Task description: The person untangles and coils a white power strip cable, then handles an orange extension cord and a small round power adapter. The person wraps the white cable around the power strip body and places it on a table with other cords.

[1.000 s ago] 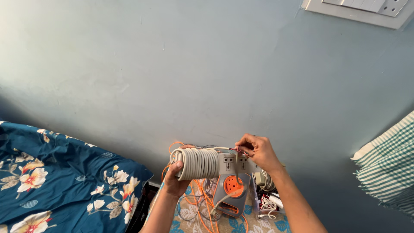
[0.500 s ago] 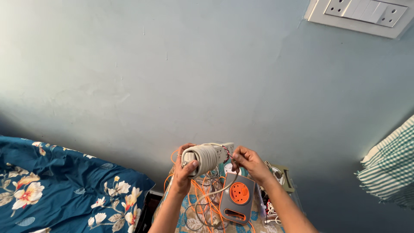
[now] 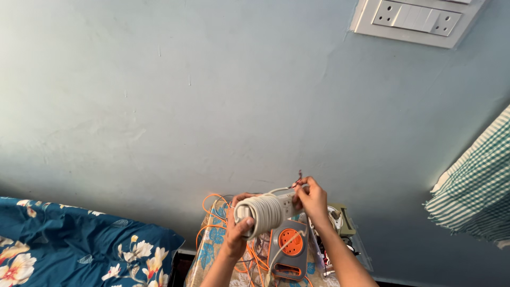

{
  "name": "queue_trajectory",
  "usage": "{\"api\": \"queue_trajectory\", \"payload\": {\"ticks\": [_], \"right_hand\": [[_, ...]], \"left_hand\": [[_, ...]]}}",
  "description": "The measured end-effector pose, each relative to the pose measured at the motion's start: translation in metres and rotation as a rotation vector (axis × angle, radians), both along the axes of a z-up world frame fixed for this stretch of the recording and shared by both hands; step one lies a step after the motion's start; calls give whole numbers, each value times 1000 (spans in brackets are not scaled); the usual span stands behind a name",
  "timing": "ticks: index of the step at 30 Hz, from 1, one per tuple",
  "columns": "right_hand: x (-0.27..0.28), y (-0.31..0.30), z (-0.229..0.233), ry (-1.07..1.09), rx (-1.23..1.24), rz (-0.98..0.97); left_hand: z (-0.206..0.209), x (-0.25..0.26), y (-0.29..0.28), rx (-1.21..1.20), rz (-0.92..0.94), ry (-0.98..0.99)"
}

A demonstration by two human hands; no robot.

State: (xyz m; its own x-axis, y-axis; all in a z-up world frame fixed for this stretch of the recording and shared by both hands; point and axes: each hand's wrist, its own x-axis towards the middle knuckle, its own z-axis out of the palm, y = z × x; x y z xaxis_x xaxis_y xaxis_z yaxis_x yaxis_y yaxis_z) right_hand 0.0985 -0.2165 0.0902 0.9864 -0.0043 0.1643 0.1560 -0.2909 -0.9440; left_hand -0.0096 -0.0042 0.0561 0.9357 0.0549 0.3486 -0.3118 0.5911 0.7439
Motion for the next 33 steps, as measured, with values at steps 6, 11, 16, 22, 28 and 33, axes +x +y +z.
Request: {"api": "queue_trajectory", "payload": {"ticks": [6, 11, 16, 22, 28, 33], "right_hand": [[-23, -11, 3, -117, 284, 311], [-44, -14, 11, -20, 474, 554], [-55, -4, 10, 199, 848, 522], [-72, 3, 1, -74, 370, 405], [-61, 0, -11, -461, 146, 466], [-57, 0, -32, -384, 206, 492]], "left_hand": [[0, 3, -7, 179, 116, 36], [7, 9, -7, 63, 126, -60], [16, 15, -11, -118, 103, -143], [18, 21, -11, -431, 103, 17], [22, 22, -14, -592, 78, 132], [26, 23, -22, -659, 58, 195]]}}
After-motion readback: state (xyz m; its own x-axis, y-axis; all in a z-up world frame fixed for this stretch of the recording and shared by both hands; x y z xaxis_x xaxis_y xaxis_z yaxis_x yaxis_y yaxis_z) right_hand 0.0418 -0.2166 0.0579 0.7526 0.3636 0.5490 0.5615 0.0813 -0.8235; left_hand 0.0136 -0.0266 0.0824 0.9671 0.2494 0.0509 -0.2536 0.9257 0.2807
